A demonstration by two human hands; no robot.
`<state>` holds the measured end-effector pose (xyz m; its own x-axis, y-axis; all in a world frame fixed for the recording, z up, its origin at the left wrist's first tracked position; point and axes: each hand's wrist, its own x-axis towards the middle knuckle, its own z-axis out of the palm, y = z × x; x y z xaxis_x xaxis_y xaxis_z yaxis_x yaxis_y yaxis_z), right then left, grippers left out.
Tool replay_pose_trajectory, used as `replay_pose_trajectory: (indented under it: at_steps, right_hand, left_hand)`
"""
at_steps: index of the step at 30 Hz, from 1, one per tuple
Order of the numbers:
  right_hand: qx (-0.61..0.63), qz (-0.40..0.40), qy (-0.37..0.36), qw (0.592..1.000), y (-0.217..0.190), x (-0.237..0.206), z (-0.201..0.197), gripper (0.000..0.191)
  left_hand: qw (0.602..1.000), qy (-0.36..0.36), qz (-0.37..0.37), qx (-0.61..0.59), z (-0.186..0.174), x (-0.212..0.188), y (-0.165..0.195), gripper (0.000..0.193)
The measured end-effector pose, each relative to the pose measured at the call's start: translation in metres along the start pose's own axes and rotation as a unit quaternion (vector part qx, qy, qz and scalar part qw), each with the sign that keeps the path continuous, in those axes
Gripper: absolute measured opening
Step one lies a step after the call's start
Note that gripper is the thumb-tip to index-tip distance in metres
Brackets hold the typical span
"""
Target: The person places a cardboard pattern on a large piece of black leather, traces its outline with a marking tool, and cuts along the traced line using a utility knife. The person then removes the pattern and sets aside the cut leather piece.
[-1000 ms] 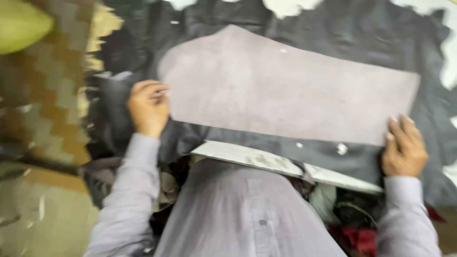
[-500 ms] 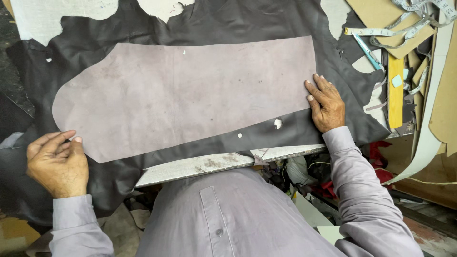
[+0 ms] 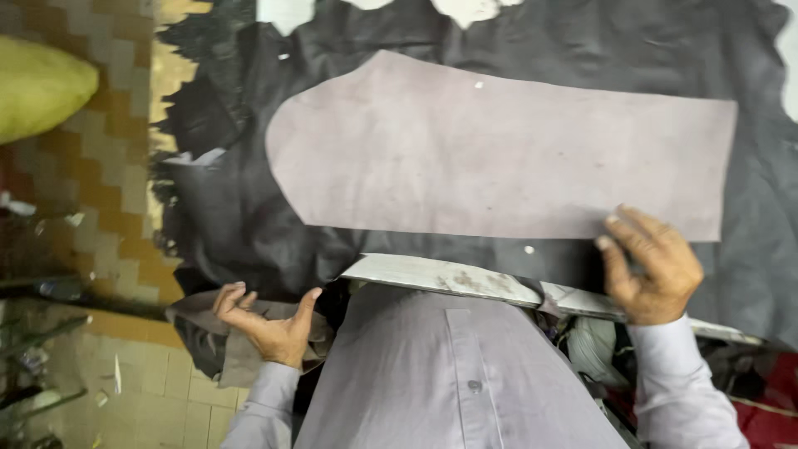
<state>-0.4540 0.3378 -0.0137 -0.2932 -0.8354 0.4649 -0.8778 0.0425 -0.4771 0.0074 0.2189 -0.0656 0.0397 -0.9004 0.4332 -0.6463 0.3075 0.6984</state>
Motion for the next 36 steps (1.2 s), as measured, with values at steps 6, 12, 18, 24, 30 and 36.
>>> replay_pose_trajectory:
  at_steps: [6,12,18,24,30,36]
  right_hand:
    - [0.193,-0.198,-0.202,0.940,-0.121,0.032,0.085,0.029]
    - [0.206,-0.299,-0.224,0.904,-0.176,0.046,0.134,0.035]
    - [0.187,-0.242,-0.248,0.919,-0.202,0.041,0.160,0.043]
    - [0.180,-0.221,-0.240,0.928,-0.215,0.036,0.167,0.039]
    - [0.195,-0.214,-0.267,0.919,-0.231,0.045,0.156,0.039]
    - [0.162,-0.059,-0.126,0.977,-0.198,0.040,0.111,0.031]
  left_hand:
    - [0.734,-0.002,-0.428,-0.527,-0.003,-0.017,-0.046,0.067]
    - [0.716,-0.091,-0.406,-0.560,-0.041,-0.015,-0.063,0.046]
    - [0.739,-0.152,-0.422,-0.503,-0.083,0.005,-0.086,0.041]
    - [0.785,-0.177,-0.393,-0.445,-0.120,0.033,-0.082,0.053]
    - [0.889,-0.200,-0.346,0.222,-0.172,0.095,-0.083,0.050]
    - [0.975,-0.106,-0.146,-0.130,-0.096,0.152,-0.051,0.029]
